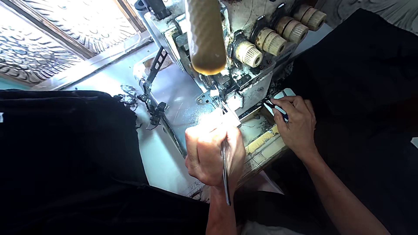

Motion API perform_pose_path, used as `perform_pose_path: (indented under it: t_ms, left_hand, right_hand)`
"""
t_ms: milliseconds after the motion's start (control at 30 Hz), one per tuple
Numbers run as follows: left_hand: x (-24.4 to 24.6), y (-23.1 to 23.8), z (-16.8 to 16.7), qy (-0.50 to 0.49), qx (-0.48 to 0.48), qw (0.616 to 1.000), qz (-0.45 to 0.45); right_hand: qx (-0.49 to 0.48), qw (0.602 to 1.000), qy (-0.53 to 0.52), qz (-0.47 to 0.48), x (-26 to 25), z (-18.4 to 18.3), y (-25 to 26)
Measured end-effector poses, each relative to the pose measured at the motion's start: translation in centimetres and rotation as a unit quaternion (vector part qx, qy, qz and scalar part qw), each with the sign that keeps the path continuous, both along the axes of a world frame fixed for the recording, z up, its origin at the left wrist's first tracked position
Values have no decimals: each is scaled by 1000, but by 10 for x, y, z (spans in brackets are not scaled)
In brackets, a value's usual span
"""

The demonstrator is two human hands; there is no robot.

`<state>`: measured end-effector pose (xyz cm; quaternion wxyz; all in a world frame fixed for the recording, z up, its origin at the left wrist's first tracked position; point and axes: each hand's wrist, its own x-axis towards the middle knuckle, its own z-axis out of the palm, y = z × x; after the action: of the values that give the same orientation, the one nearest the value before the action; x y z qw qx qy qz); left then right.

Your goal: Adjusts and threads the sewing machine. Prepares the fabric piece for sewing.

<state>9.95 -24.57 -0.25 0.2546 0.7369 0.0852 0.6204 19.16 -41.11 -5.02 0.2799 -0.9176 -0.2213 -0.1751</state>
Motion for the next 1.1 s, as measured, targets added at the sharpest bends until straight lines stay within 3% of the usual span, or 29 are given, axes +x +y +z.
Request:
perform_pose_path:
  t_ms: [1100]
  left_hand:
    - [1, 0, 2, -5, -4, 1000, -15]
  right_hand:
    - [2, 1000, -2, -1, 0, 0, 0]
